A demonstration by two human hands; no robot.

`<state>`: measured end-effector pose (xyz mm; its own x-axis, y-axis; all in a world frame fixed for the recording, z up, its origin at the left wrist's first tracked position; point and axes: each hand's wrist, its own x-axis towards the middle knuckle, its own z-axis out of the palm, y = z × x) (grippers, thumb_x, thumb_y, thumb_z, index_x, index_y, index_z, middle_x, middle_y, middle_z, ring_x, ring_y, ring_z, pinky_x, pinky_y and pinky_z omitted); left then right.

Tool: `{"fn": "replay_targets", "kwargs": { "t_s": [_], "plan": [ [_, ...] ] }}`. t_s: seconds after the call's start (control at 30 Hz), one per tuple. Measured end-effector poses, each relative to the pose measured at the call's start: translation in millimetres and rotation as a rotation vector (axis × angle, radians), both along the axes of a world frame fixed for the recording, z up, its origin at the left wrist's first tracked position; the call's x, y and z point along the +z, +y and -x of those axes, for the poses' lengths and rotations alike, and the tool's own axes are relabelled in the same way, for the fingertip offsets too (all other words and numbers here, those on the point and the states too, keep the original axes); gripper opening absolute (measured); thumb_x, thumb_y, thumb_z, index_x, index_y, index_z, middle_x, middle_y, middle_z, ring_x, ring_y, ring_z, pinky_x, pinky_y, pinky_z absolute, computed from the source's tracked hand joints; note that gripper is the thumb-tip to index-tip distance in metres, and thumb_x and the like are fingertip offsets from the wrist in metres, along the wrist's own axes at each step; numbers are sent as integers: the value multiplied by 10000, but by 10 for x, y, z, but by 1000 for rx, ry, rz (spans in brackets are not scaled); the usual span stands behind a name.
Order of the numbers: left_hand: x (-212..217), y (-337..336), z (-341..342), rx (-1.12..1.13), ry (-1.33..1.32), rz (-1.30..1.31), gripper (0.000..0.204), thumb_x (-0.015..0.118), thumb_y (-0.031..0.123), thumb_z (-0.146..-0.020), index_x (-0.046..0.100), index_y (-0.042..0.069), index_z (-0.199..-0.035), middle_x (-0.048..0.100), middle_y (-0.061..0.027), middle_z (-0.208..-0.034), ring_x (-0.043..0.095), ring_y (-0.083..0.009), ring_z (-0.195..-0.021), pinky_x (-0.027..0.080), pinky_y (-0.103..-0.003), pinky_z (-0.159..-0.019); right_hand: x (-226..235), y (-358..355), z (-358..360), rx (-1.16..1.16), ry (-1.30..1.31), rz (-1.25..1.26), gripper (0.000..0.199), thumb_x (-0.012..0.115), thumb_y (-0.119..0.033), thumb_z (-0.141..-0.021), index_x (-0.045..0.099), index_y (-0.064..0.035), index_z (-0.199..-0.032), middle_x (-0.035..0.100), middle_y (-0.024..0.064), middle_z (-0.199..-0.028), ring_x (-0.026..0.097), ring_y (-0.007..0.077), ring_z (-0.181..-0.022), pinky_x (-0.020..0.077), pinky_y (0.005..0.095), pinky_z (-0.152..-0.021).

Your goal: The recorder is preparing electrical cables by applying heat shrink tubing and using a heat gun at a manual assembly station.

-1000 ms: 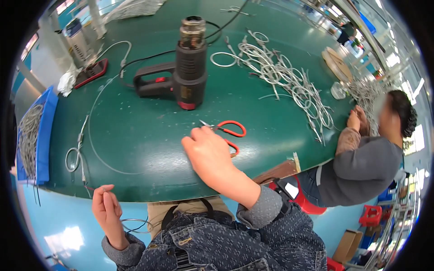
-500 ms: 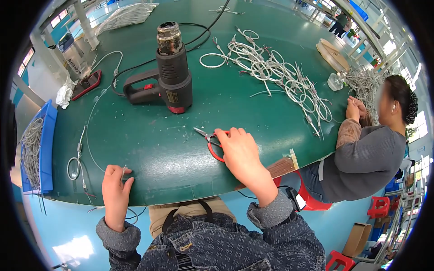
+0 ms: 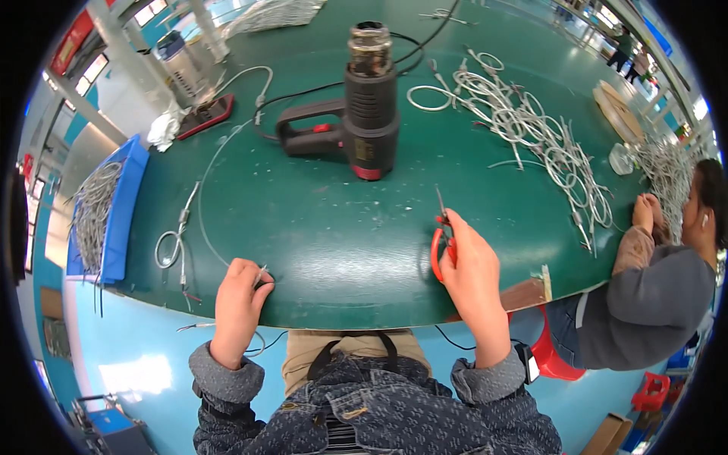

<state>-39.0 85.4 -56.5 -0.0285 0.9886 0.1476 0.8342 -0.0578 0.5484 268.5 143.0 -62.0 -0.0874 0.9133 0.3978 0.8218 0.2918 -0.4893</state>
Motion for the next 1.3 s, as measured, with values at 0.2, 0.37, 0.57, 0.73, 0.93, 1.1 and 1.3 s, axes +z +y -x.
{"fn": "replay_targets", "kwargs": {
  "t_s": [0.2,0.37,0.57,0.73,0.93,1.1,1.3],
  "plan": [
    [-3,-41,-18,13,-56,-65,73,602,-9,-789,546,-31,-830,571,-129,-792,561,-267,-657,443,-326,-600,148,-220,337,124,351,266,346,585,50,-771,502,-1,-1103,545,68,-738,527,113,-637,428,257,-572],
    [138,26,-246,45,-601,-83,68,588,22,-843,605,-24,-889,587,-43,-697,530,-119,-584,414,-247,-551,246,-419,683,343,649,615,328,647,-3,-769,484,5,-1054,560,54,-751,526,102,-640,428,249,-573],
    [229,18,-278,33,-876,81,93,591,17,-842,637,-17,-915,569,12,-716,495,-28,-623,376,-183,-544,283,-434,864,524,356,583,422,751,-121,-728,482,3,-1029,574,73,-751,543,124,-642,441,272,-582],
    [188,9,-316,11,-940,123,90,596,13,-834,642,-26,-900,577,6,-729,502,-29,-636,374,-175,-557,250,-410,954,529,344,568,432,756,-149,-732,482,8,-1026,588,85,-769,541,123,-637,440,265,-583],
    [136,31,-350,7,-905,90,86,613,9,-807,656,-27,-872,537,32,-696,429,-4,-567,331,-166,-501,190,-388,968,549,490,605,363,720,-107,-770,484,15,-1018,576,68,-734,507,90,-603,419,233,-557],
    [127,42,-351,10,-911,100,85,612,9,-807,658,-24,-871,540,32,-691,434,-4,-561,337,-168,-500,183,-384,961,563,512,605,331,703,-75,-783,485,19,-1012,549,53,-701,484,70,-603,405,221,-546],
    [104,47,-356,3,-903,96,86,611,10,-808,658,-24,-871,559,27,-692,454,-5,-563,351,-169,-501,177,-389,962,563,510,595,324,699,-63,-784,484,23,-1011,534,48,-696,475,65,-605,399,213,-547]
  ]
}}
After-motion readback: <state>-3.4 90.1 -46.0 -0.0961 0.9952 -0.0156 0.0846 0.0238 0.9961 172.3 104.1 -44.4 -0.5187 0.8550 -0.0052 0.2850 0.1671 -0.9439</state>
